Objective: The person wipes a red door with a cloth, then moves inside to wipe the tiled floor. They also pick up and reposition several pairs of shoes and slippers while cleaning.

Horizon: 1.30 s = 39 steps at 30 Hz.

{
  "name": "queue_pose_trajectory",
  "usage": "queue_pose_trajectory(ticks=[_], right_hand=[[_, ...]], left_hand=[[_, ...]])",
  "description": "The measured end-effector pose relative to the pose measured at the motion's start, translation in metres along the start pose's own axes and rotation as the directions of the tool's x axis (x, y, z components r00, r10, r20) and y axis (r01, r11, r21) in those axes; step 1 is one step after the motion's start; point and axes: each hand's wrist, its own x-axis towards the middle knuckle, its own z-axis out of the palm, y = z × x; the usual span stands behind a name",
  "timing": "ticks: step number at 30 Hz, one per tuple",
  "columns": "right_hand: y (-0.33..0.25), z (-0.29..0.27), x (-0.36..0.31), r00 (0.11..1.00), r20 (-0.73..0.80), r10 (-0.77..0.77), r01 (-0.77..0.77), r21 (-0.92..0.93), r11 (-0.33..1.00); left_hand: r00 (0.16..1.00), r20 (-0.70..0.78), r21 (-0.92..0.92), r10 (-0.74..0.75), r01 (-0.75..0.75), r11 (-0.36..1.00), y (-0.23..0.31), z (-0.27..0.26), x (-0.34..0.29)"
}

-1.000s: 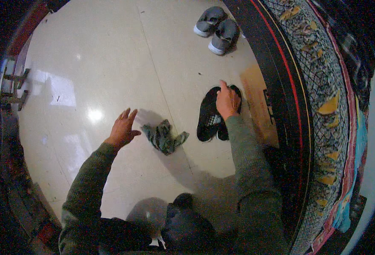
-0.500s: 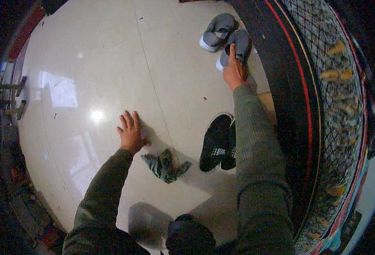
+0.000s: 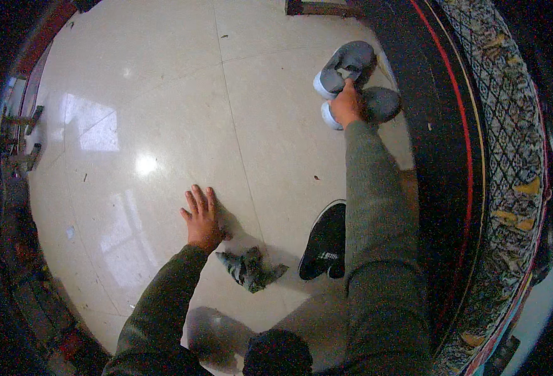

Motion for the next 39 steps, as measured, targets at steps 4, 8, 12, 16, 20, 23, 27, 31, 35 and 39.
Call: queue_pose_trajectory(ticks=[4, 8, 12, 16, 20, 23, 27, 31, 35, 39], right_hand=[[-0.009, 0.002, 0.001, 0.980, -0.129, -0.150, 0.143, -0.061, 0.988], [-0.059, 0.002, -0.005, 0.903, -0.290, -0.318, 0.309, -0.080, 0.948], [-0.101, -0.012, 0.009, 0.909, -0.290, -0.300, 0.288, -0.083, 0.954], [-0.118, -0.017, 0.041, 0.875, -0.350, -0.335, 0.326, -0.087, 0.942], [-0.129, -0.008, 0.063, 0.939, -0.226, -0.258, 0.252, -0.055, 0.966], [-0.110, 0.026, 0.052, 0.968, -0.117, -0.224, 0.222, -0.034, 0.975], [-0.078, 0.063, 0.012, 0.919, -0.115, -0.376, 0.358, -0.149, 0.922], [-0.063, 0.056, 0.023, 0.775, -0.244, -0.583, 0.608, 0.034, 0.793], [-0.063, 0.060, -0.011, 0.776, -0.160, -0.610, 0.624, 0.055, 0.779], [-0.032, 0.044, -0.093, 0.834, 0.044, -0.550, 0.550, -0.145, 0.823]], left_hand=[[1.000, 0.030, -0.006, 0.006, -0.005, 1.000, 0.003, -0.006, 0.003], [1.000, 0.000, 0.016, -0.026, 0.026, 1.000, -0.004, 0.004, 0.001], [0.999, 0.045, -0.017, -0.026, 0.027, 0.999, 0.000, -0.003, 0.003], [1.000, 0.024, -0.018, 0.000, 0.001, 1.000, 0.004, -0.002, 0.006], [0.997, 0.070, 0.003, -0.011, 0.011, 1.000, 0.005, -0.013, 0.006], [0.998, 0.066, 0.002, -0.024, 0.024, 1.000, 0.005, -0.010, 0.005], [0.998, 0.055, 0.041, -0.019, 0.017, 0.999, -0.001, -0.009, 0.002], [0.999, 0.049, 0.017, 0.012, -0.013, 1.000, 0.007, -0.010, 0.008], [0.998, 0.070, 0.022, -0.006, 0.005, 1.000, 0.006, -0.013, 0.007], [0.995, 0.091, 0.051, -0.028, 0.024, 0.998, 0.001, -0.015, 0.005]])
